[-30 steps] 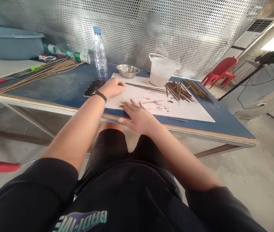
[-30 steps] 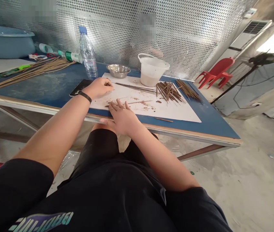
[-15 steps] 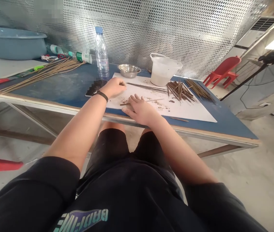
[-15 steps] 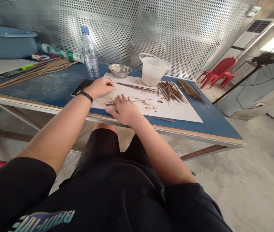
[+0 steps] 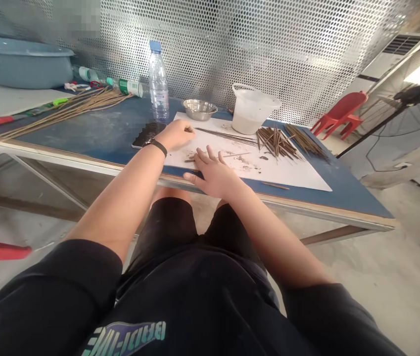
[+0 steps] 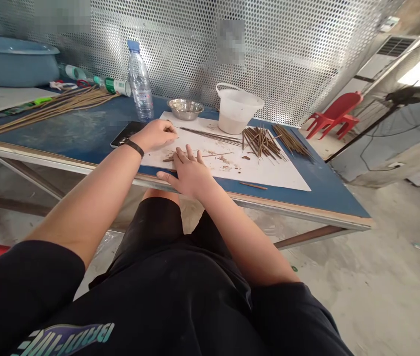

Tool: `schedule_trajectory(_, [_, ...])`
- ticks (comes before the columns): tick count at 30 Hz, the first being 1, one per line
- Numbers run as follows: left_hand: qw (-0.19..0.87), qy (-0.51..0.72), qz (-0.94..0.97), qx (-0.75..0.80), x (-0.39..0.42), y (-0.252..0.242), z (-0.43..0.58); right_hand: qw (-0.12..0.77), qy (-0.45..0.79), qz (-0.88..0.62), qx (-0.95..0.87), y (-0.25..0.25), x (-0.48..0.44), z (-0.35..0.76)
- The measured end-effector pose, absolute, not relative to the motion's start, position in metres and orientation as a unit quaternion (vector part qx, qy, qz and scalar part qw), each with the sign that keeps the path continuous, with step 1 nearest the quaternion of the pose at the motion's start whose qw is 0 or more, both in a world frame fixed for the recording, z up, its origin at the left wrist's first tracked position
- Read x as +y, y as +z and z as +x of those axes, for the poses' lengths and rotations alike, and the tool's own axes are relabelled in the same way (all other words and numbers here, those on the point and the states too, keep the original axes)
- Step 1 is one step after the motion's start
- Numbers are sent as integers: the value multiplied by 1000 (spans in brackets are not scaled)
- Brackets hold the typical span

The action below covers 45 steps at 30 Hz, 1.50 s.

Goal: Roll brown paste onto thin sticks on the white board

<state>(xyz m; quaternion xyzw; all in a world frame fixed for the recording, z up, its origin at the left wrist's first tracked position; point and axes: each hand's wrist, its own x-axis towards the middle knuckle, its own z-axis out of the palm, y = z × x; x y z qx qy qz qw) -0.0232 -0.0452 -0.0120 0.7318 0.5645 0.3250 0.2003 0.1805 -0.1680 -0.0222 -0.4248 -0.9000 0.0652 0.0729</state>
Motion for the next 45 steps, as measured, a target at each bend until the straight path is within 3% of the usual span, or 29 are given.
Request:
schedule_trajectory(9, [191, 337, 731, 563, -38, -17, -23, 63, 77, -416, -904, -14, -183, 192])
schedule_trajectory(17, [190, 318, 734, 569, -40, -13, -23, 144, 120, -415, -890, -14, -168, 202])
schedule_trajectory(45, [192, 315, 737, 566, -49, -10, -21, 30, 100, -452, -886, -15, -144, 180])
